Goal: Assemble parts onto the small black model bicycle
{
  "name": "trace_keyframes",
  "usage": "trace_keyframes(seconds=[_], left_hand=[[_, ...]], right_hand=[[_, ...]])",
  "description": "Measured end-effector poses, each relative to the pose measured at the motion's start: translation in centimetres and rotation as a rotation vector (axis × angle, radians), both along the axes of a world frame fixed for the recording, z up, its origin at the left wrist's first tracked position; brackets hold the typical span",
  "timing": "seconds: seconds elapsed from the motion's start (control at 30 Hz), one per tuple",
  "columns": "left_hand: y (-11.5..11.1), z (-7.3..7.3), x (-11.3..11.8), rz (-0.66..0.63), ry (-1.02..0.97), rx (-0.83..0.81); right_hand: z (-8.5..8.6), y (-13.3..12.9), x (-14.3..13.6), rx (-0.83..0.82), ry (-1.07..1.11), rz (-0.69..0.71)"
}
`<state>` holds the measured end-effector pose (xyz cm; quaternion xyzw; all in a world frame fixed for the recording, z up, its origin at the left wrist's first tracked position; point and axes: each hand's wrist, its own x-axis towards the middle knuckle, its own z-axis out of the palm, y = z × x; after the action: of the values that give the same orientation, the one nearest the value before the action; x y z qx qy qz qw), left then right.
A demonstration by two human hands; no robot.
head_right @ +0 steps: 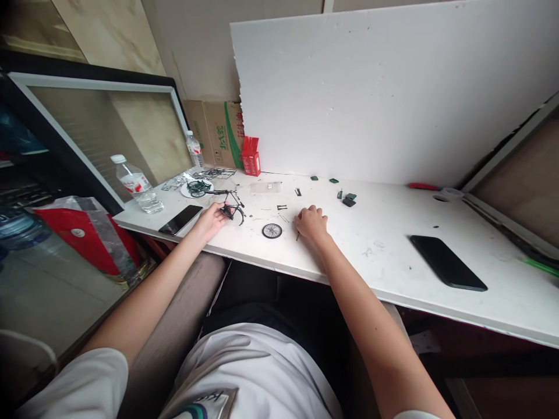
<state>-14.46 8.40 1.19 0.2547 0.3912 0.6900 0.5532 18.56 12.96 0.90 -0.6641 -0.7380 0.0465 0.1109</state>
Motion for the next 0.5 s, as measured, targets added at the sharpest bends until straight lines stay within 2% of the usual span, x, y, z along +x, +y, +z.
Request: trace_keyframes(seconds=[0.1,0.33,0.5], left_hand=[[-0.13,-0.07,0.61,-0.039,0.041,0.023],[0.01,-0.32,0.20,0.004,0.012,-0.045],[0.30,-0.68,-0.05,-0.014,0.012,-0.082]], right_hand=[[-0.04,-0.05,-0.02,0.005,-0.003,0.004],[0.13,-0.25,-0.12,0.014,0.000,0.008],[0.25,-0.39,-0.09,0.003,0.004,0.010]])
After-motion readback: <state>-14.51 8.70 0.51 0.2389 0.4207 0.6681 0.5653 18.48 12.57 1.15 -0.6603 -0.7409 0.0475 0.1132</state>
